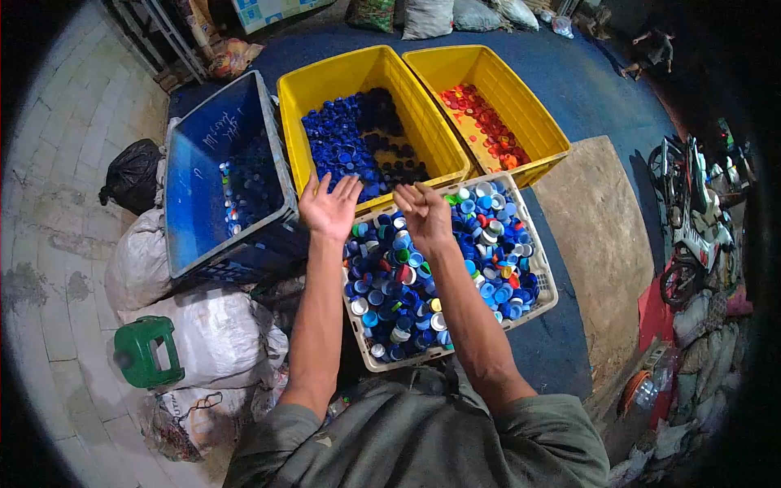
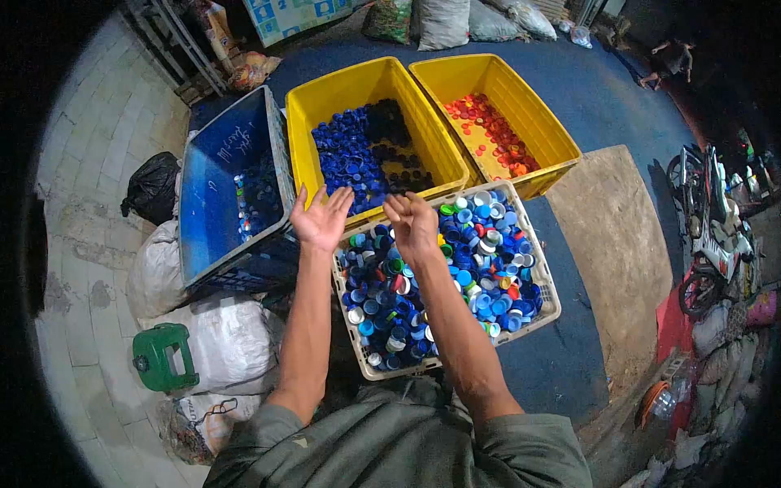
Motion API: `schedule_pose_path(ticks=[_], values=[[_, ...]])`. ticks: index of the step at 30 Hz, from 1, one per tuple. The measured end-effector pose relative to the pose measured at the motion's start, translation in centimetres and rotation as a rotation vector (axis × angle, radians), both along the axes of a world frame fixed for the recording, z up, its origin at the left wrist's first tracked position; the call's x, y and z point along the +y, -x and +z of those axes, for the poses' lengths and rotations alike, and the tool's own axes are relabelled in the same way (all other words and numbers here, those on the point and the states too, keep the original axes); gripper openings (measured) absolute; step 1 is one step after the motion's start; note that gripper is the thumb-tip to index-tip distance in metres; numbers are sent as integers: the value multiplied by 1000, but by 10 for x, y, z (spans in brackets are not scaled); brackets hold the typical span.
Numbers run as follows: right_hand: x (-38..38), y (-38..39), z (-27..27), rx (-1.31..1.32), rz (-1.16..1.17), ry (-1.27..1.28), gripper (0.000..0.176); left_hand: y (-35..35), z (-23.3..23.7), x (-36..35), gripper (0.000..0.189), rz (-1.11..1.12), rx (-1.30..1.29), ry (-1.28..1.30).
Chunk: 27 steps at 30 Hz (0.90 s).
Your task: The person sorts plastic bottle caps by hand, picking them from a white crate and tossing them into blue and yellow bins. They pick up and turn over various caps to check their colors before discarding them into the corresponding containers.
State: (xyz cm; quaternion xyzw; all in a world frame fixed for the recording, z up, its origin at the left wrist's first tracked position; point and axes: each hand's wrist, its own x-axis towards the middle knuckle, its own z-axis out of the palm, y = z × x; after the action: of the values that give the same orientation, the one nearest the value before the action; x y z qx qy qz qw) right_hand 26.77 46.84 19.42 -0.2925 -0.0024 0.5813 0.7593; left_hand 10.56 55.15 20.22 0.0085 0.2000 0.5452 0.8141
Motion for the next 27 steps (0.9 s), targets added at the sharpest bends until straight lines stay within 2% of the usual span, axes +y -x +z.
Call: schedule_pose_path(ticks=[3,4,5,7,9,13,17,21,22,25,27], values=[[-51,13,1,6,23,21,56,13,-22,-22,58,-77,0,-96],[-77,19,-3,-19,46,76,55,12,-25,-46,33,-86,123,-115],[-98,27,-7,-45,78,128,54,12,-33,-56,21,-76,171,-106],[-130,33,-8,-97,165,158,50,9,-38,-83,13,-142,339,-210],[-158,35,-13,-136,225,185,47,5,-40,-110,6,-132,420,-102],[-206,24,-22,-226,237,267,40,13,-65,-140,15,-177,821,-222],[-237,1,-17,-287,205,343,39,12,-62,-155,18,-259,1201,-543],[-248,-7,-19,-287,151,385,37,8,-65,-161,32,-254,1631,-873],[-249,-7,-17,-293,148,391,36,6,-62,-162,39,-307,1718,-864],[-249,0,-13,-289,143,372,34,-2,-60,-163,43,-306,1905,-939],[-249,6,-13,-290,148,368,35,-5,-60,-162,44,-335,1895,-943]])
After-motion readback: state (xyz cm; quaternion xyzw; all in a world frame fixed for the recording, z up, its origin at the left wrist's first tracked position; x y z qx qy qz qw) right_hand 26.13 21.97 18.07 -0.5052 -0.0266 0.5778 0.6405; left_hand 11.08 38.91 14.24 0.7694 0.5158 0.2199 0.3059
